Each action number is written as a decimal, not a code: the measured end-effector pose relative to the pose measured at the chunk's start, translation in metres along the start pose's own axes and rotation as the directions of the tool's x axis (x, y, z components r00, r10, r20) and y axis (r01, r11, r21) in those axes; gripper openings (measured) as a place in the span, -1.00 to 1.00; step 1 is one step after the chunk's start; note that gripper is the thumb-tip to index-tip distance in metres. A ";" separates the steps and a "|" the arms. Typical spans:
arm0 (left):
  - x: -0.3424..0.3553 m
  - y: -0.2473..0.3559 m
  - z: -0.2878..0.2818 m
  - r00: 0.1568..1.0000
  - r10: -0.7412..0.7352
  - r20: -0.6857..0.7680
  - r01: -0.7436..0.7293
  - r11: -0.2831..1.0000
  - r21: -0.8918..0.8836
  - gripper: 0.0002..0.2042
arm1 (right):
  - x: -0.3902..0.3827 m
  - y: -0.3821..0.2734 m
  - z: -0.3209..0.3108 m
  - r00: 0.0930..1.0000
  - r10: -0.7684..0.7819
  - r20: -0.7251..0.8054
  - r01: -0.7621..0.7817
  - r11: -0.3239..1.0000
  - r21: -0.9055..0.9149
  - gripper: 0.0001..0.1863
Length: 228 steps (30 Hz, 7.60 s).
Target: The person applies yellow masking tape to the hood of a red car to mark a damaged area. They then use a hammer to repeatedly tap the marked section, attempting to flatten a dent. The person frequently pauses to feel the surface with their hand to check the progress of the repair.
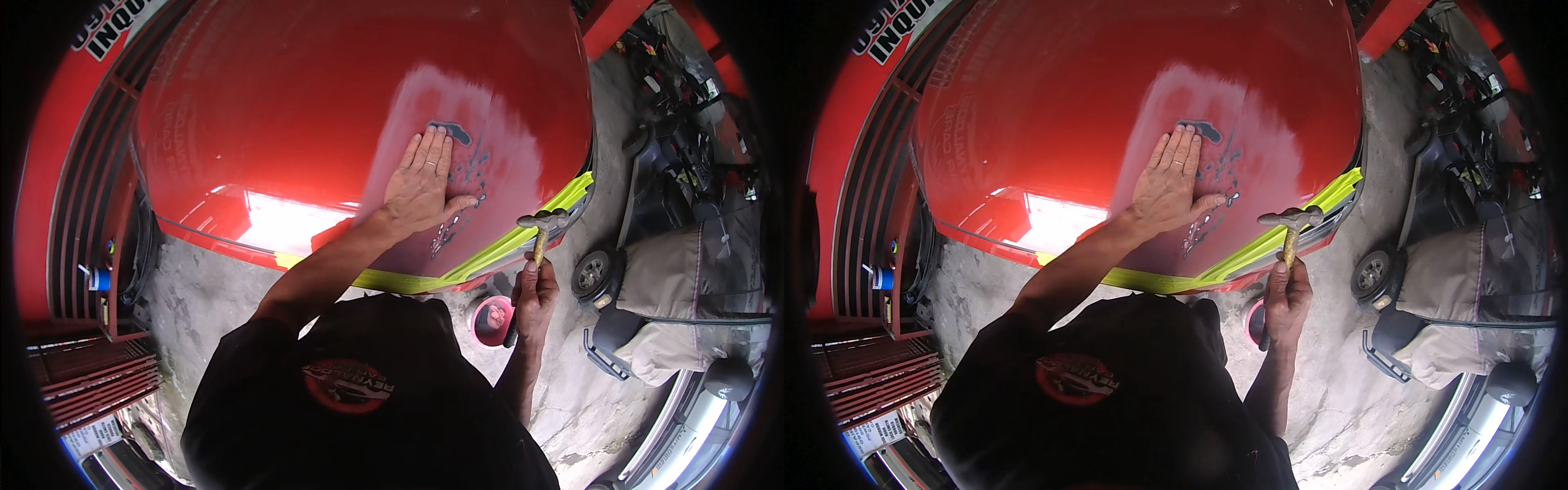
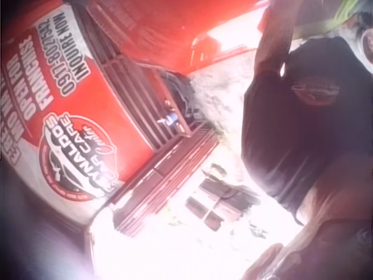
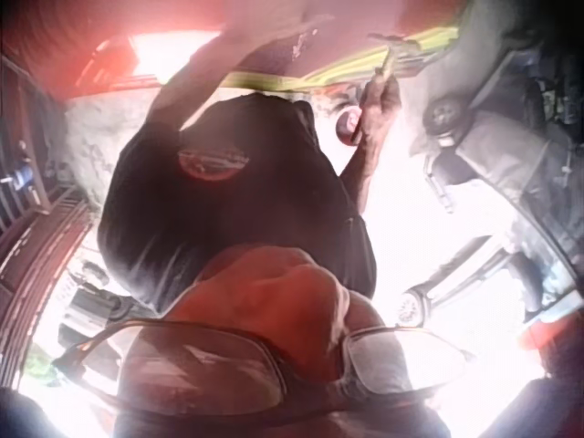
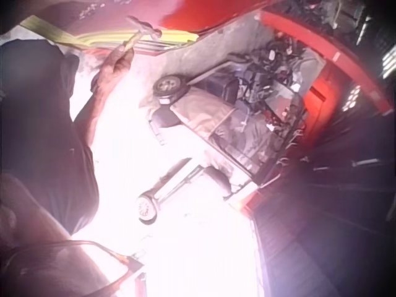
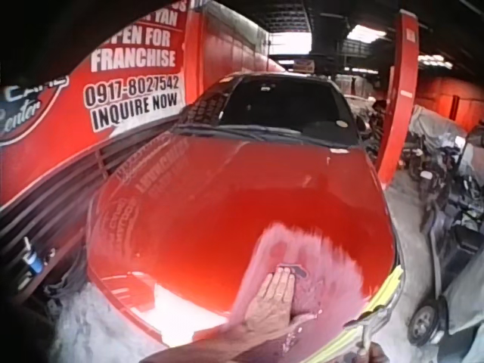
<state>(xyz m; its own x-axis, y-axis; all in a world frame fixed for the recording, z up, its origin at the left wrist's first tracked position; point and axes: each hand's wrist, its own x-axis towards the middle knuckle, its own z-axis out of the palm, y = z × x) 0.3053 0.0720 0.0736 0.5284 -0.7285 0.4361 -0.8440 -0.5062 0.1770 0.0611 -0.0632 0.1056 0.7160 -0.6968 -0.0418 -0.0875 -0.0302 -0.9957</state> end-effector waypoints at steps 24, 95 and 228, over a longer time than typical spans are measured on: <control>-0.014 0.006 -0.002 0.999 -0.033 0.003 0.033 0.999 -0.007 0.08 | 0.020 -0.004 0.000 0.996 0.065 0.053 -0.066 0.998 0.018 -0.69; -0.031 0.013 -0.002 0.990 -0.138 -0.010 0.138 0.990 0.005 0.06 | 0.144 -0.043 0.103 0.608 -0.597 0.523 0.754 0.228 -0.616 -0.39; 0.116 -0.035 0.012 0.969 -0.204 0.137 0.193 0.977 0.090 0.10 | 0.053 -0.023 0.000 0.908 -0.419 -0.019 0.391 0.860 -0.328 -0.51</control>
<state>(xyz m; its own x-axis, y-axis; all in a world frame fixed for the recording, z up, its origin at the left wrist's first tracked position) 0.3973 0.0000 0.1071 0.6970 -0.6660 0.2658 -0.7144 -0.6769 0.1774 0.1010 -0.0992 0.1261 0.6735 -0.6333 0.3812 -0.0226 -0.5331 -0.8457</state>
